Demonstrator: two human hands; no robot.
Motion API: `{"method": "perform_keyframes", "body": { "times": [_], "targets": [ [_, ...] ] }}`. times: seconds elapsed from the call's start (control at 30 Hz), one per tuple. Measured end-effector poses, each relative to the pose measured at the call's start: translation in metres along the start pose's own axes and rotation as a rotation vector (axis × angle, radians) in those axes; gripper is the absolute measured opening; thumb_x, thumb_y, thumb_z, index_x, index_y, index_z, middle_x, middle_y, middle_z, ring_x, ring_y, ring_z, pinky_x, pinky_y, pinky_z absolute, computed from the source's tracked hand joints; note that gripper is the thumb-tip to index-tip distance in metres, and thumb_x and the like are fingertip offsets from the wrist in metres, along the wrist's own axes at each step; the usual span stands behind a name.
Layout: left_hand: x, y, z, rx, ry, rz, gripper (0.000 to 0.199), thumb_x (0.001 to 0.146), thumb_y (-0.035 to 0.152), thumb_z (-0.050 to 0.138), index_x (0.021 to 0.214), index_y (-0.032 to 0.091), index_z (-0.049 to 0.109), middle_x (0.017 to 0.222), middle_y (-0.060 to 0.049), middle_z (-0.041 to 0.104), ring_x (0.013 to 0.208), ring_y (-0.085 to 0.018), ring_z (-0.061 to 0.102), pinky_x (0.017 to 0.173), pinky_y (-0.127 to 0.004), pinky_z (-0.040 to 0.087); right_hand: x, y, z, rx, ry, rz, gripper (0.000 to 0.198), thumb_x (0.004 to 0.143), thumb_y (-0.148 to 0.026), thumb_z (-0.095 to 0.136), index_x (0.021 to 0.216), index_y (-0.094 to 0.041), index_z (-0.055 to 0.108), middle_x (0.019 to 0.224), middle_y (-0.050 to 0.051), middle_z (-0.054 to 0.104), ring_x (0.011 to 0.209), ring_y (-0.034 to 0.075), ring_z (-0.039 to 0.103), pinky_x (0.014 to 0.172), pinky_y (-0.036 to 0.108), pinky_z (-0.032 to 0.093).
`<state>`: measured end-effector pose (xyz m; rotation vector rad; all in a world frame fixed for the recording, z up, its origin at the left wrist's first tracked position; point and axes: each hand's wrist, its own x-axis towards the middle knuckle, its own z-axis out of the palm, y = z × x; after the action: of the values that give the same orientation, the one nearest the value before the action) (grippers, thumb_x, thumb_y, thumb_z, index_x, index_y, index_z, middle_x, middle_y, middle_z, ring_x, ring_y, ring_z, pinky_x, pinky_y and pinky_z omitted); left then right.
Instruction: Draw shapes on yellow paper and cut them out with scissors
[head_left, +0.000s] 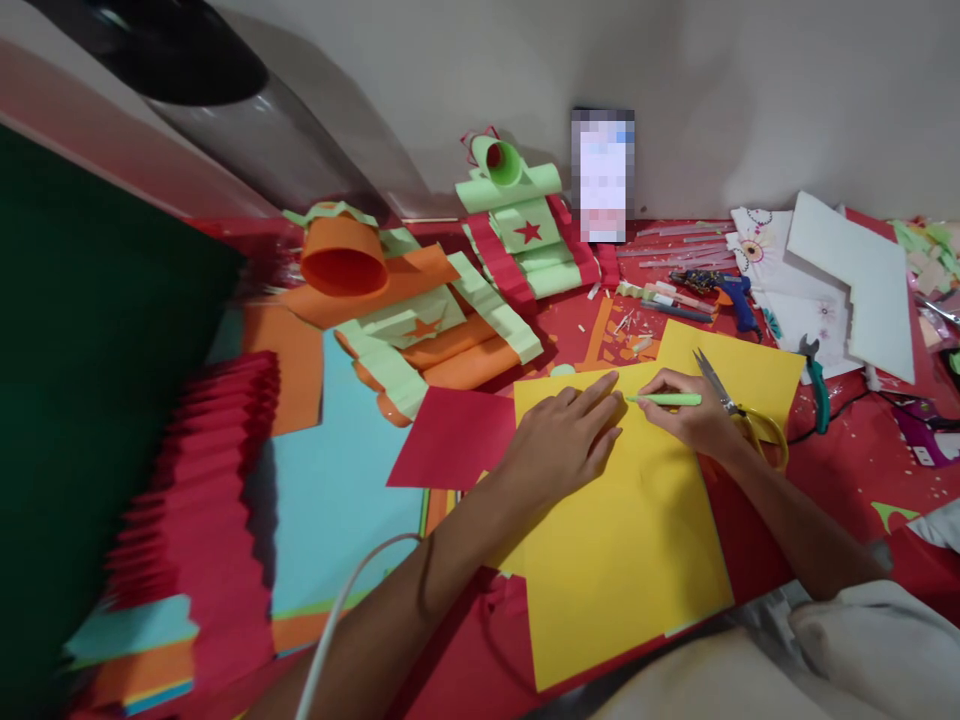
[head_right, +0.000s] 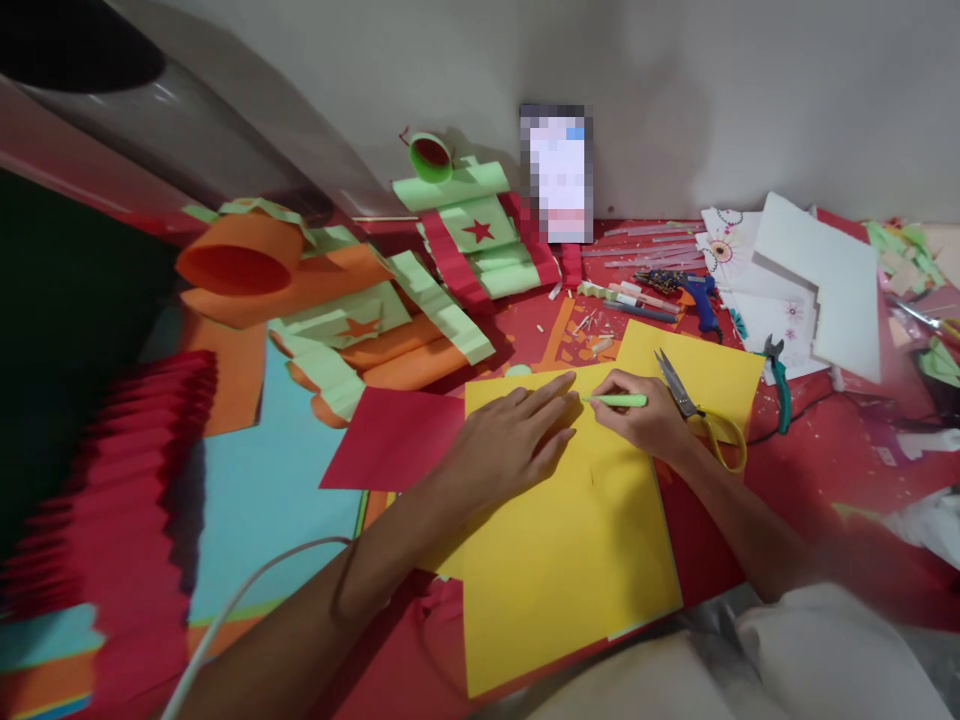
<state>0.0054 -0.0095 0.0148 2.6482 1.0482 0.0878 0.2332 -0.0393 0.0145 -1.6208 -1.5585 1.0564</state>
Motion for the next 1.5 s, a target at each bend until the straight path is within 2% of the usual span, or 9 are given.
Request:
{"method": "perform_keyframes", "body": {
  "times": [0.57,0.87,1.17,1.5],
  "targets": [
    [-0.0007,0.0002,-0.0016,0.008,-0.025,-0.015,0.041,0.108,0.037,0.046,0.144,0.023,0.061,0.171,-0.006,0.046,0.119,-0.033,0.068,0.096,-0.05,0.06,0.0011,-0.0001,-0.0014,0.028,-0.016,-0.07,0.009,0.086,-0.029,0.072,0.084,-0.021,0.07,0.069,-0.003,0.067,0.06,0.011,0.054,0.057,0.025,0.038],
    [-0.0012,-0.0017,0.0021,0.035,0.002,-0.016,0.047,0.108,0.051,0.05,0.144,0.024,0.06,0.17,-0.008,0.048,0.116,-0.034,0.068,0.089,-0.047,0.06,0.0002,0.0007,-0.003,0.017,-0.05,-0.067,0.01,0.084,-0.029,0.072,0.082,-0.02,0.069,0.07,-0.003,0.069,0.061,0.011,0.055,0.059,0.025,0.039],
    [0.0007,0.0033,0.0023,-0.08,0.096,-0.058,0.031,0.11,0.035,0.047,0.129,0.028,0.07,0.161,-0.005,0.059,0.107,-0.028,0.072,0.089,-0.045,0.059,-0.0015,-0.0003,-0.0037,0.026,-0.06,-0.085,0.01,0.083,-0.028,0.072,0.08,-0.02,0.068,0.067,-0.004,0.066,0.059,0.011,0.052,0.057,0.025,0.037],
    [0.0019,0.0071,0.0029,-0.066,0.098,-0.103,0.029,0.106,0.04,0.054,0.127,0.028,0.072,0.161,-0.003,0.06,0.108,-0.032,0.072,0.087,-0.047,0.059,-0.0059,0.0017,-0.0027,-0.059,-0.041,-0.117,0.008,0.085,-0.027,0.072,0.083,-0.021,0.069,0.067,-0.003,0.069,0.057,0.011,0.055,0.058,0.025,0.04]
  ]
}}
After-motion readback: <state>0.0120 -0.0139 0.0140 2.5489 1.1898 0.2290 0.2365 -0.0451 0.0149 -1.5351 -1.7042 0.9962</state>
